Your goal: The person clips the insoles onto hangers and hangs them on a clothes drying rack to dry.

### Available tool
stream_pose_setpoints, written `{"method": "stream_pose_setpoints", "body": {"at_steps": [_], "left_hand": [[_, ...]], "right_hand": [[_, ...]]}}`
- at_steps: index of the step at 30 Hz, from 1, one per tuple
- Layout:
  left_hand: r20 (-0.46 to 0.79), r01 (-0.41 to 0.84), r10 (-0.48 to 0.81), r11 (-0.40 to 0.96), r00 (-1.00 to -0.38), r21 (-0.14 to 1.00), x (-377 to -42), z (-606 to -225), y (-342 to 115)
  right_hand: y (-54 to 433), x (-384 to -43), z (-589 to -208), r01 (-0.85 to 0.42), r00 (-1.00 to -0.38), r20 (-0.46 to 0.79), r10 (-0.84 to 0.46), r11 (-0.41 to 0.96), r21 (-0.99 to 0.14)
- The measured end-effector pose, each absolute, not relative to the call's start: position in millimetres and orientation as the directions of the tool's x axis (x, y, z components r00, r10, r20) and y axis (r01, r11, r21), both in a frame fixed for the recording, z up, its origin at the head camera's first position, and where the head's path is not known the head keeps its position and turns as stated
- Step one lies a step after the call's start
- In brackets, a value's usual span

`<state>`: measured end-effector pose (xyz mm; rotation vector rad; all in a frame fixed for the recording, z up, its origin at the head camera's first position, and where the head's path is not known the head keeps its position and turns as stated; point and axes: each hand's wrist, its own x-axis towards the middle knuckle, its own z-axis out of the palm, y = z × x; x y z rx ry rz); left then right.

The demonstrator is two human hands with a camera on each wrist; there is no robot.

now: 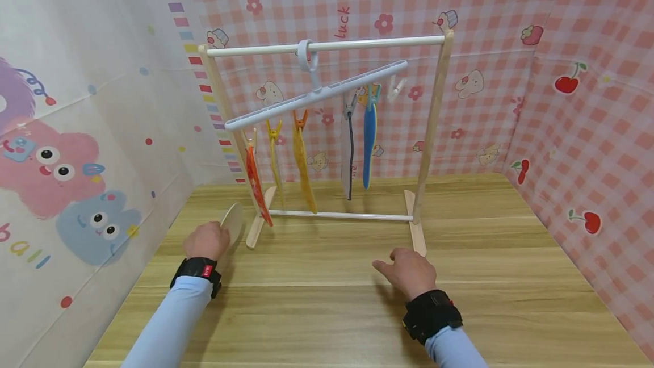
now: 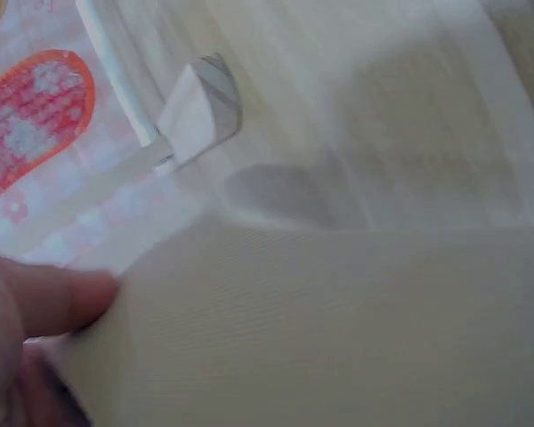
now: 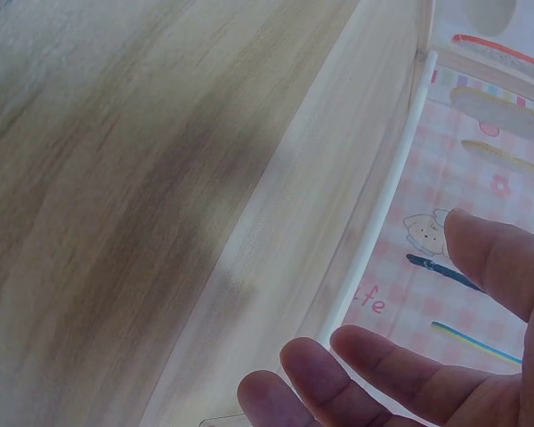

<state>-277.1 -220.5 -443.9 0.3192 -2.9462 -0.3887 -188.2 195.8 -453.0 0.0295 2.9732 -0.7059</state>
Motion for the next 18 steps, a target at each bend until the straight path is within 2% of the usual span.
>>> {"method": "stream_pose_setpoints", "body": {"at_steps": [6,18], "left_hand": [[-0.014,-0.148,-0.149,0.967,-0.989,0.209,-269.6,-433.8,-209.8],[0.008,0.062,0.062,0.985,-0.998,0.162,-267.0,-434.0,-181.6]], "right_hand": [[195.8,-188.6,-452.5,0.041,-0.995,-0.097,-0.004,0.89,-0.454],[195.0,-188.2,-453.1,0.036,-0.995,-0.095,-0.008,0.89,-0.455]]}}
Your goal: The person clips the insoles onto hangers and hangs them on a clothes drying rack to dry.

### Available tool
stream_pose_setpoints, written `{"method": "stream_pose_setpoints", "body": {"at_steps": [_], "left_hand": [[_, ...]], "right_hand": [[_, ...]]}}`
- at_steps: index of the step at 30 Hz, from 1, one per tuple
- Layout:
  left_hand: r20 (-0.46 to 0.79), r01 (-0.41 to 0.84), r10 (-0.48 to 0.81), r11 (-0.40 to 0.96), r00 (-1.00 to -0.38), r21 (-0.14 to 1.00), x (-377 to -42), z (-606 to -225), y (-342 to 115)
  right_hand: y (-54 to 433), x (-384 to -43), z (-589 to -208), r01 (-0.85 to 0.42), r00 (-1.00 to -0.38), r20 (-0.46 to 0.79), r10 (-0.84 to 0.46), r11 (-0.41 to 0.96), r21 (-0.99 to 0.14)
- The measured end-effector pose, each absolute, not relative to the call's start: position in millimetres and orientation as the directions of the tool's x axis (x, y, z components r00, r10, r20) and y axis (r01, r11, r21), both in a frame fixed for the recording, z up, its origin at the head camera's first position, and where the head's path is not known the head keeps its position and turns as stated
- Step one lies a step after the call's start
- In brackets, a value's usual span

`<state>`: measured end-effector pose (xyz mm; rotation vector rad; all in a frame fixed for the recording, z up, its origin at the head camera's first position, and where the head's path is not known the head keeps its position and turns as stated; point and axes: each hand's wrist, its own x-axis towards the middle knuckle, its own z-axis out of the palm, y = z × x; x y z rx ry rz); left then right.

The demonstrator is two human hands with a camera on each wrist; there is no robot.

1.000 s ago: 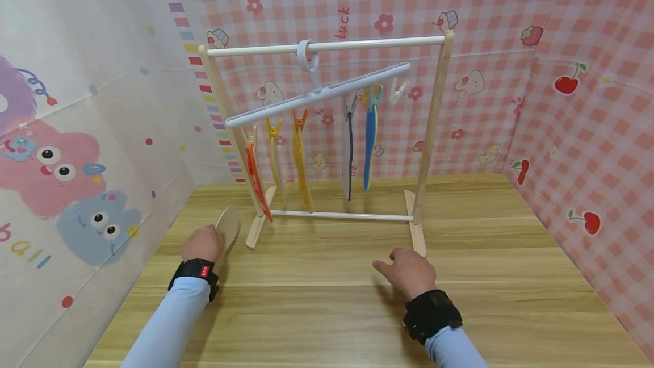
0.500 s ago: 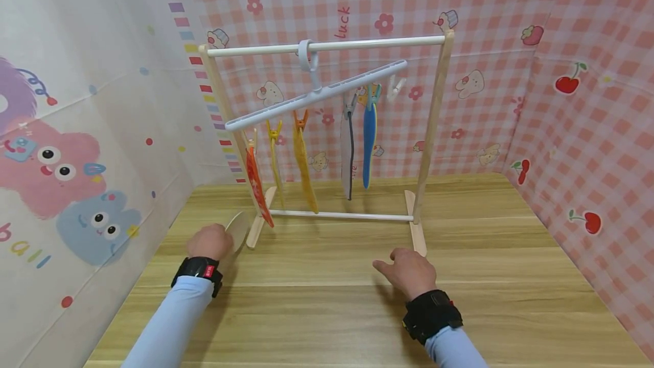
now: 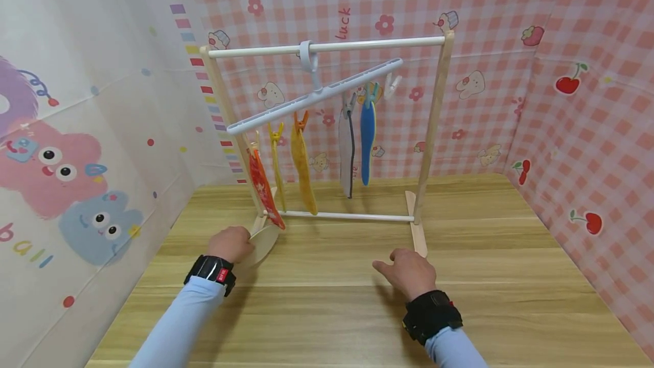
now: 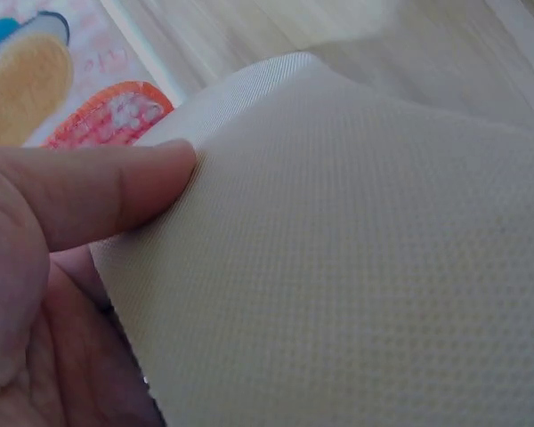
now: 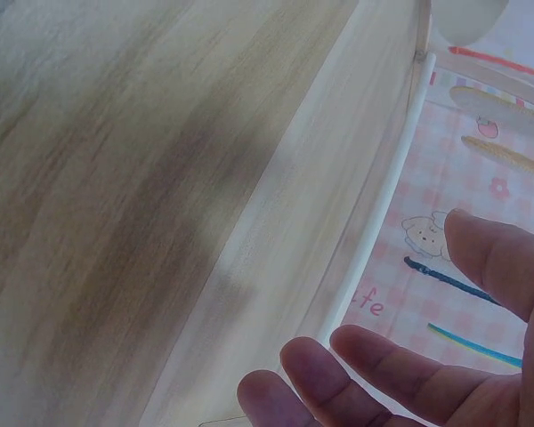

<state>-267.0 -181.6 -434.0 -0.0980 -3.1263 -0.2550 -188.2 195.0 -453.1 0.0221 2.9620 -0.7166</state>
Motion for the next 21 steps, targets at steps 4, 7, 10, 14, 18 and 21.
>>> {"method": "stream_pose_setpoints", "body": {"at_steps": [4,7,10,14,18,21], "left_hand": [[0.015,0.1,0.099,0.986,-0.995,0.135,-264.4,-434.8,-173.5],[-0.004,0.13,0.131,0.985,-0.991,0.11,-261.6,-437.1,-168.6],[-0.03,0.192,0.196,0.977,-0.98,0.091,-258.5,-437.9,-163.7],[-0.033,0.317,0.321,0.944,-0.947,0.094,-254.3,-436.0,-155.2],[0.0,0.397,0.399,0.912,-0.917,0.107,-252.2,-433.8,-146.3],[0.054,0.433,0.429,0.893,-0.902,0.127,-252.6,-432.1,-140.2]], "right_hand": [[195.9,-188.2,-453.3,0.037,-0.996,-0.093,-0.005,0.895,-0.444],[196.5,-188.6,-453.7,0.036,-0.996,-0.091,-0.004,0.897,-0.44],[196.5,-188.6,-453.5,0.037,-0.996,-0.091,-0.004,0.896,-0.442],[196.4,-188.3,-453.3,0.041,-0.995,-0.095,-0.001,0.893,-0.448],[196.3,-188.3,-453.6,0.041,-0.996,-0.093,-0.001,0.891,-0.451],[196.0,-187.9,-453.7,0.038,-0.996,-0.087,-0.002,0.894,-0.447]]}}
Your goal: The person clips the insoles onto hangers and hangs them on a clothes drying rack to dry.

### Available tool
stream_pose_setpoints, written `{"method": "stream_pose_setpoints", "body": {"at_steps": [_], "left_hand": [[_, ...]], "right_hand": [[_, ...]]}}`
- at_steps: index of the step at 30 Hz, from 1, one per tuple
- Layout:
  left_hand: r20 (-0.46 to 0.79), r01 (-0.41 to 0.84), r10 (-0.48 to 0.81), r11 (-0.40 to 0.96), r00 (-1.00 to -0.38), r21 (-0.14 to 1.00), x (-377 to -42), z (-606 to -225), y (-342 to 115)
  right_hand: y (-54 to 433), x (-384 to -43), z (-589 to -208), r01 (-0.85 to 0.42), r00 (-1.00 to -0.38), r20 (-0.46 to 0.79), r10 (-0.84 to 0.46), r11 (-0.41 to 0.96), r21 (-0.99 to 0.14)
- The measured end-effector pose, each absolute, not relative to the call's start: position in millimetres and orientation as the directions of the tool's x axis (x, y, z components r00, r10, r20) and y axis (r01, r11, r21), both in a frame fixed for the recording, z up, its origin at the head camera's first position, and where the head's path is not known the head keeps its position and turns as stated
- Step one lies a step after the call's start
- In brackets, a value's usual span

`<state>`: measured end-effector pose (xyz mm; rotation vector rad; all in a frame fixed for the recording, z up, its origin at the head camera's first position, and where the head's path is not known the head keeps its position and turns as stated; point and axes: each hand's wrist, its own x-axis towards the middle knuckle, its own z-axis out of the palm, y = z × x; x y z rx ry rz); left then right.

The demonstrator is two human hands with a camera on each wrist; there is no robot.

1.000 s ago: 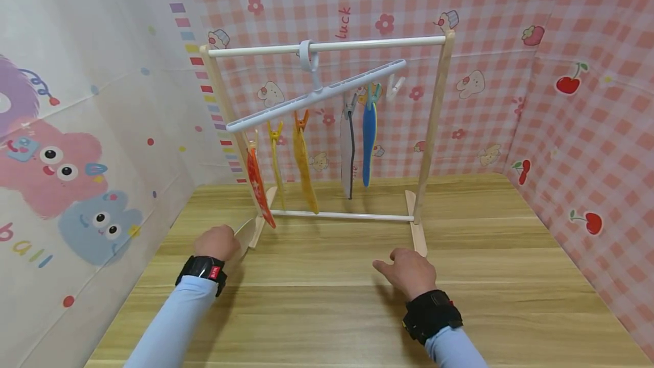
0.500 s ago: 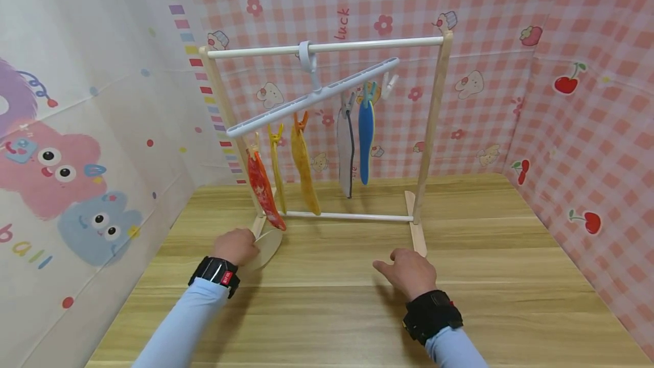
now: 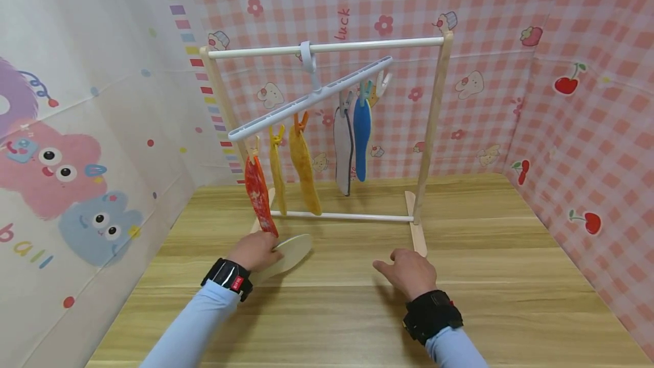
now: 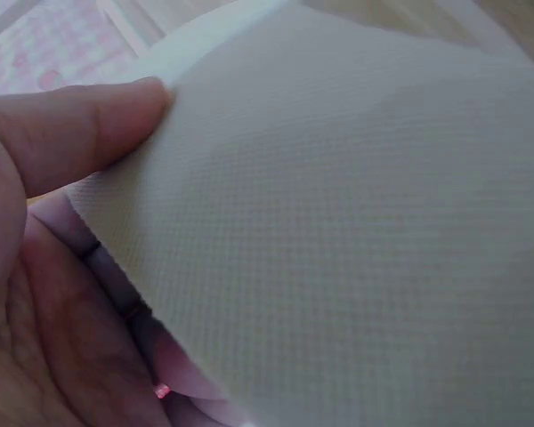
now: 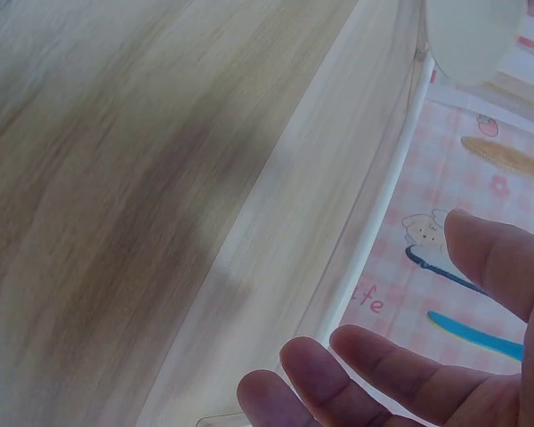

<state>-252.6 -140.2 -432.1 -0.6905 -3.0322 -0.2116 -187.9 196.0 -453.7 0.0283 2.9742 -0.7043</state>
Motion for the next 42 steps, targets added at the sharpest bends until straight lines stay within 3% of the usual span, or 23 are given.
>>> {"method": "stream_pose_setpoints", "body": {"at_steps": [7,17,34,42], "left_hand": [[0.163,0.446,0.418,0.863,-0.894,0.237,-257.2,-423.4,-128.7],[0.298,0.388,0.316,0.893,-0.901,0.227,-258.8,-413.5,-132.1],[0.304,0.299,0.22,0.922,-0.927,0.245,-262.2,-411.0,-145.6],[0.332,0.313,0.222,0.916,-0.917,0.252,-262.9,-413.4,-148.0]], "right_hand": [[196.3,-187.2,-453.1,0.038,-0.997,-0.08,0.002,0.893,-0.448],[196.2,-187.1,-452.1,0.035,-0.997,-0.072,0.003,0.894,-0.447],[195.0,-187.6,-452.8,0.054,-0.996,-0.091,0.014,0.891,-0.451],[193.6,-188.3,-450.6,0.056,-0.995,-0.099,0.013,0.892,-0.448]]}}
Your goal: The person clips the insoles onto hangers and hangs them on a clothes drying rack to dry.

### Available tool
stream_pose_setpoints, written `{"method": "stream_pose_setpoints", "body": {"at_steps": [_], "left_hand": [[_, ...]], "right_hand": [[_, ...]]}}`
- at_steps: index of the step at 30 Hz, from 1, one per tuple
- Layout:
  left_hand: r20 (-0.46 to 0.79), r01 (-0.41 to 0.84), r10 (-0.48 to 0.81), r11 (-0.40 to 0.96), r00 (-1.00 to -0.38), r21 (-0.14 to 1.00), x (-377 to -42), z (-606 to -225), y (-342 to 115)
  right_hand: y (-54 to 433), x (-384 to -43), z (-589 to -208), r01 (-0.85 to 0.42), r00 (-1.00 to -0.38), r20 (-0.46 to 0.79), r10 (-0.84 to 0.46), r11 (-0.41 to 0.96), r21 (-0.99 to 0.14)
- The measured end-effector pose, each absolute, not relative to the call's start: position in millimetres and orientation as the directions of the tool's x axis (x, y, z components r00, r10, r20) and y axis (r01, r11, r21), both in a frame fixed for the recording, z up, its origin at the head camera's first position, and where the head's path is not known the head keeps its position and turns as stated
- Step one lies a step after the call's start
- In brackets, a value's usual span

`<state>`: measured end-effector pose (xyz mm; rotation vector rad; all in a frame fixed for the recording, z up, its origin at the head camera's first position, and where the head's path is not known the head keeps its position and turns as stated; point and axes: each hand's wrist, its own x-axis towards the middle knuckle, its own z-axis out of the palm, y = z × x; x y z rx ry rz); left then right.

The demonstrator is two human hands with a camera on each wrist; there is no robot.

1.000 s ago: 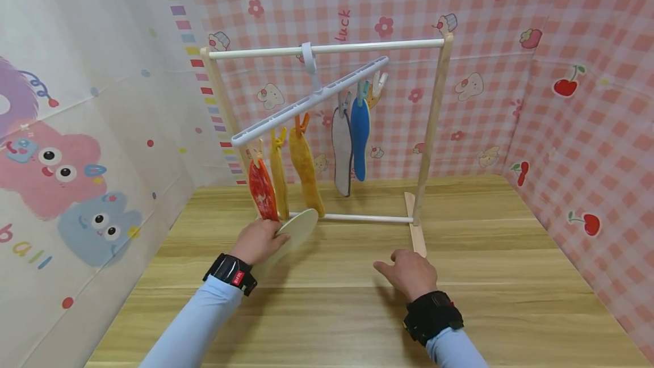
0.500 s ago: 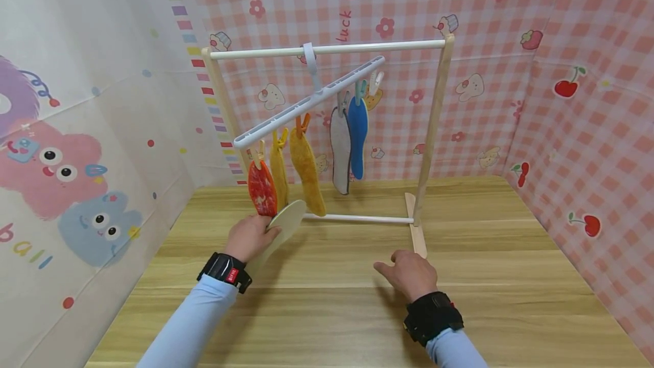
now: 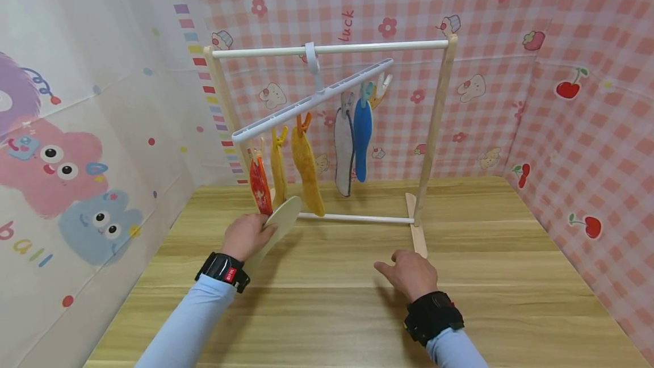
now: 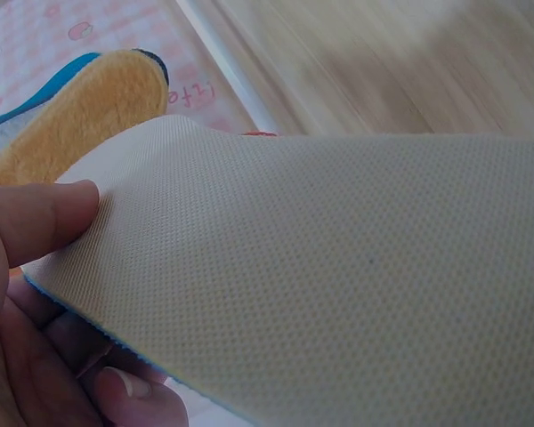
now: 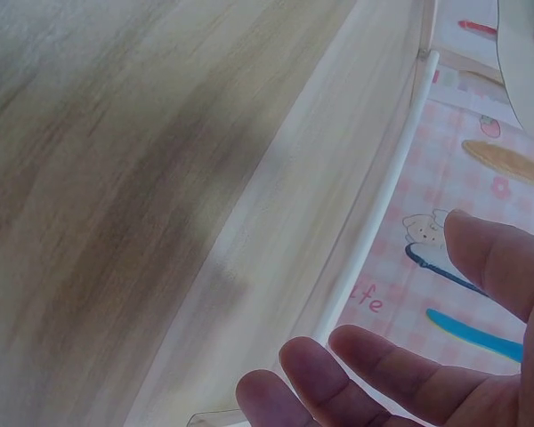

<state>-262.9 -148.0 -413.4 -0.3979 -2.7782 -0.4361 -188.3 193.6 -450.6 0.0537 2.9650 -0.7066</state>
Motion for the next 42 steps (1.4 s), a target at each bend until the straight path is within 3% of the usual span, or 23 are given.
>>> {"method": "stream_pose_setpoints", "body": {"at_steps": [18,42], "left_hand": [[0.366,0.411,0.312,0.881,-0.877,0.234,-261.3,-411.3,-135.2],[0.436,0.463,0.332,0.854,-0.836,0.237,-262.5,-395.2,-110.3]], "right_hand": [[194.3,-189.3,-442.6,0.033,-0.997,-0.079,-0.001,0.903,-0.429],[201.8,-202.4,-409.1,-0.029,-0.999,-0.02,-0.039,0.927,-0.373]]}}
